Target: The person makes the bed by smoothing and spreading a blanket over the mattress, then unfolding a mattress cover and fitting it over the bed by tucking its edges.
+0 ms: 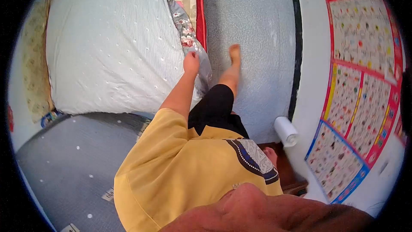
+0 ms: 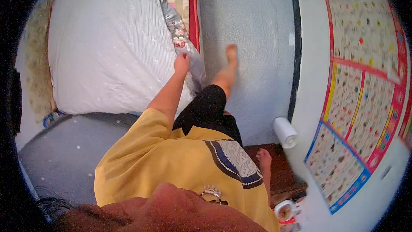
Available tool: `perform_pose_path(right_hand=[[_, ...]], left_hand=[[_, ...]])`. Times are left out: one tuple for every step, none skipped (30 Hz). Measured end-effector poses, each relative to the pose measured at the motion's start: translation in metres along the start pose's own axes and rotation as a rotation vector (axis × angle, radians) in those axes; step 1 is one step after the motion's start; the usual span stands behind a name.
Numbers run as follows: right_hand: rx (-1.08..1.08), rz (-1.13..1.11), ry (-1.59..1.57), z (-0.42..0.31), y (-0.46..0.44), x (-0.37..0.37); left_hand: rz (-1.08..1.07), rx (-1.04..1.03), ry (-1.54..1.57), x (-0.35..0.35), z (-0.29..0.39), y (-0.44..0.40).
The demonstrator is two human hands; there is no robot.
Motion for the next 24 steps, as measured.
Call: perform_pose_path(right_hand=[[0.026,-0.077,0.064,-0.021,-0.027,0.0],[0.051,-0.157,0.132,-0.061,-0.053,-0.003],[0.06,-0.209,0.216,-0.1,-0.077,0.0],[0.065,-0.261,0.301,-0.157,-0.097,-0.003],[0.116,-0.287,0.393,-0.203,-0.125,-0.001],[0.167,-0.319,0.479,-0.247,-0.149,0.001],[0.192,-0.344,0.463,-0.281,-0.179,0.007],[0.223,-0.372,0.441,-0.319,-0.214,0.007],[0.261,-0.336,0.549,-0.373,-0.235,0.005],[0.298,-0.297,0.651,-0.434,-0.249,-0.001],[0.392,-0.283,0.719,-0.485,-0.267,-0.013],[0.489,-0.265,0.783,-0.531,-0.282,-0.025],[0.501,-0.297,0.689,-0.567,-0.295,-0.043],[0.515,-0.325,0.596,-0.598,-0.305,-0.064],[0.543,-0.374,0.597,-0.623,-0.312,-0.09],[0.568,-0.422,0.599,-0.642,-0.314,-0.117],[0.574,-0.501,0.652,-0.658,-0.308,-0.146],[0.581,-0.579,0.708,-0.67,-0.301,-0.175],[0.603,-0.682,0.732,-0.67,-0.299,-0.202],[0.619,-0.783,0.759,-0.668,-0.298,-0.224],[0.612,-0.811,0.878,-0.684,-0.275,-0.245],[0.599,-0.837,1.0,-0.7,-0.253,-0.261],[0.632,-0.895,1.021,-0.699,-0.254,-0.272],[0.661,-0.958,1.038,-0.694,-0.26,-0.281]], left_hand=[[0.043,0.054,-0.025,-0.001,0.006,-0.011],[0.088,0.146,-0.055,0.007,0.023,-0.014],[0.132,0.241,-0.084,0.015,0.04,-0.016],[0.171,0.339,-0.113,0.025,0.053,-0.017],[0.138,0.413,-0.13,0.024,0.055,-0.028],[0.117,0.466,-0.125,0.019,0.047,-0.04],[0.097,0.516,-0.125,0.015,0.034,-0.052],[0.082,0.56,-0.127,0.02,0.024,-0.065],[-0.014,0.567,-0.069,0.023,0.017,-0.07],[-0.092,0.543,0.012,0.025,0.006,-0.075],[-0.165,0.511,0.09,0.025,-0.006,-0.082],[-0.237,0.473,0.17,0.022,-0.018,-0.085],[-0.212,0.448,0.279,0.022,-0.028,-0.085],[-0.137,0.434,0.285,0.03,-0.024,-0.082],[-0.065,0.422,0.292,0.034,-0.016,-0.077],[0.005,0.411,0.3,0.036,-0.006,-0.074],[0.056,0.471,0.189,0.04,0.008,-0.07],[0.107,0.529,0.081,0.048,0.03,-0.07],[0.154,0.586,-0.024,0.057,0.046,-0.073],[0.195,0.641,-0.028,0.063,0.05,-0.078],[0.231,0.699,-0.03,0.066,0.051,-0.083],[0.262,0.76,-0.03,0.064,0.05,-0.087],[0.242,0.685,-0.09,0.051,0.033,-0.097],[0.243,0.627,0.011,0.051,0.03,-0.096]])
Point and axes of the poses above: each hand's wrist, its own y-axis away from the middle knuckle, its own x-axis out of the back of the hand, z = x × y, the point moved 8 cm from there along -y, towards the middle knuckle, and after that the axes turned 12 degrees about -z, right-handed, at the moved point
